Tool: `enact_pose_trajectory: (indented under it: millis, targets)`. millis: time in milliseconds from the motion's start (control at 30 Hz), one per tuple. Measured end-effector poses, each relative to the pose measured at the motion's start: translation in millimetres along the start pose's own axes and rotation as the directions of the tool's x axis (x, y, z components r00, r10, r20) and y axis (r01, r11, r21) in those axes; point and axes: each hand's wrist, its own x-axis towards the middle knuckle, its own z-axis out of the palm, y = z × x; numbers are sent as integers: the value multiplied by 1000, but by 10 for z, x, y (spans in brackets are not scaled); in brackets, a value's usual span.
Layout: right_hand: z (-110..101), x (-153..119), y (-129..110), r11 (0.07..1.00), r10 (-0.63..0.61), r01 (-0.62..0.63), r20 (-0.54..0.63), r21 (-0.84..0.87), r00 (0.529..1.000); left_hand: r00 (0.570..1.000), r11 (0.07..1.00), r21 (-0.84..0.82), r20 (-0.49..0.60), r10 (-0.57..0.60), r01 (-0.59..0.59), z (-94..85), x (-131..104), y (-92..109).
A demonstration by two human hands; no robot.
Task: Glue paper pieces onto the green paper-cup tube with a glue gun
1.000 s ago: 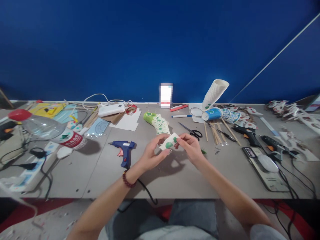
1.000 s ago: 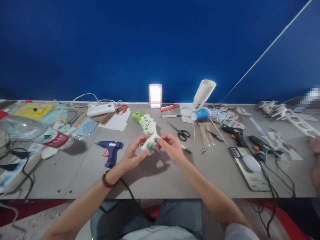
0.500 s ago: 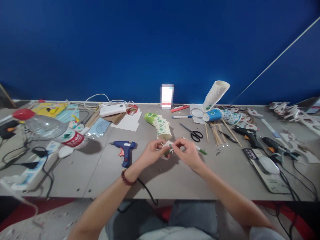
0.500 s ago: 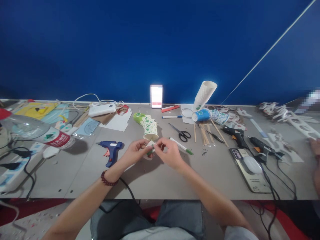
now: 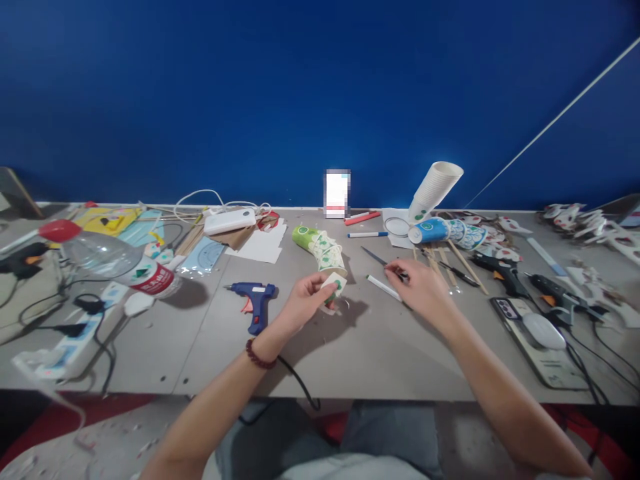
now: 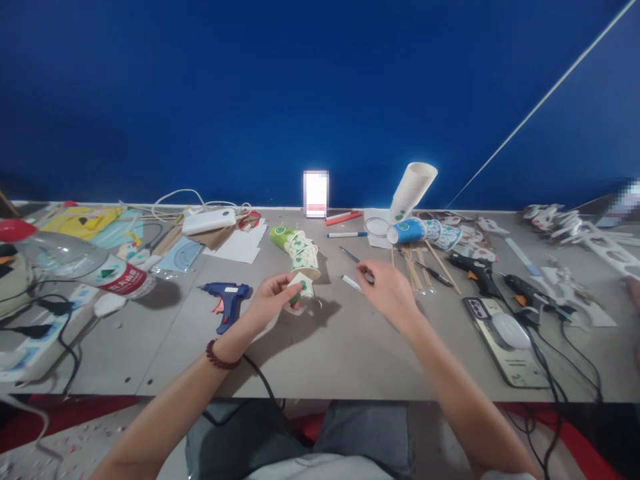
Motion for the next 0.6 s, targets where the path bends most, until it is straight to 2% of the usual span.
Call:
enact_pose_trajectory:
  millis: [133,233,467,600]
  targets:
    - [166,111,380,969,127,-133,-41,-210,991,1000,998,57,28,7,-8,-19,-33,20]
    - [269,125,515,953,164,-168,-37,-254,986,1000,997,76,25,-2,0,-17,-44,34]
    - [343,61,491,944,162,-156,-4,-292,987,1000,998,63,2,-31,31,-2,-25,35]
    - [344,76,482,951,197,-195,-16,-239,980,999,998,61,-32,-32,34,-10,-21,35]
